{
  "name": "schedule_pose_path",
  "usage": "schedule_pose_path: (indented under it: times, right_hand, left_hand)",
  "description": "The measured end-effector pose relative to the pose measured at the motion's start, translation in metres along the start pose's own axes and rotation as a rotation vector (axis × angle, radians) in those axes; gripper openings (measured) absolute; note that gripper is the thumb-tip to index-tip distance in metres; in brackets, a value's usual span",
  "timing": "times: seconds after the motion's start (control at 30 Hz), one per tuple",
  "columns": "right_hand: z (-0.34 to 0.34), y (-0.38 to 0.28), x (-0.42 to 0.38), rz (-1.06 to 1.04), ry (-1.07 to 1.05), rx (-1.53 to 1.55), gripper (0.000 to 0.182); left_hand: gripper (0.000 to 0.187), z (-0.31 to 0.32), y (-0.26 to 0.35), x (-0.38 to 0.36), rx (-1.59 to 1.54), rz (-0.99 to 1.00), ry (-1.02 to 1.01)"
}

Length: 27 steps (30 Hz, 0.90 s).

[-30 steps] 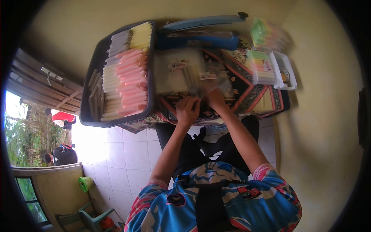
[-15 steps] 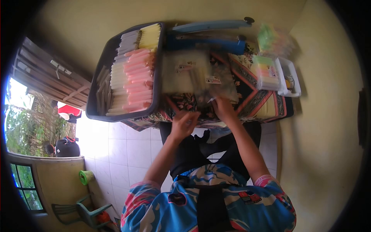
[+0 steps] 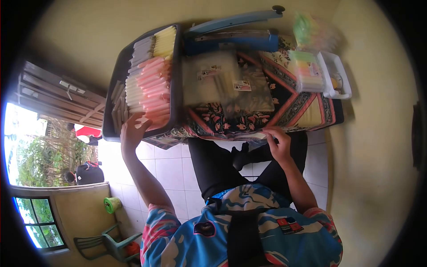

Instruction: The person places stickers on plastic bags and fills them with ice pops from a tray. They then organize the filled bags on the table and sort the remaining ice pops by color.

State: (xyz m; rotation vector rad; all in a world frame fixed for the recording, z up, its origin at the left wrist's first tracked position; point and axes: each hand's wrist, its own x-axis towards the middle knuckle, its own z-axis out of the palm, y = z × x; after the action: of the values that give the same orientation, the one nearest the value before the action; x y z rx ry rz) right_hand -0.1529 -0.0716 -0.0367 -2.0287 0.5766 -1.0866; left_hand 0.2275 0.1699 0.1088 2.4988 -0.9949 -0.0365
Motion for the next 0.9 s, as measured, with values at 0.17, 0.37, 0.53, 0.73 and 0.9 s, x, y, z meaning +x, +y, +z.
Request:
schedule_pose_path:
  times: [0.17,0.37,0.53,0.73,0.9]
  right_hand:
    - [-0.005,0.002,-0.017,0.097,0.002,0.047,0.009]
    - [-0.012,0.007,-0.032,0.152,-0.01,0.082,0.008]
    - [-0.02,0.002,-0.031,0.185,0.0,0.093,0.008]
    - [-0.027,0.006,-0.034,0.204,0.008,0.09,0.008]
    - [-0.019,0.008,-0.035,0.216,-0.011,0.117,0.008]
  left_hand:
    - [0.042,-0.005,-0.01,0.02,-0.108,0.019,-0.264]
    - [0.034,-0.004,-0.022,0.032,-0.056,0.13,-0.363]
    - [0.026,-0.002,-0.036,0.046,-0.097,0.18,-0.51]
    - [0.021,-0.014,-0.028,0.045,-0.148,0.142,-0.638]
    - [0.024,-0.018,-0.039,0.06,-0.09,0.269,-0.771]
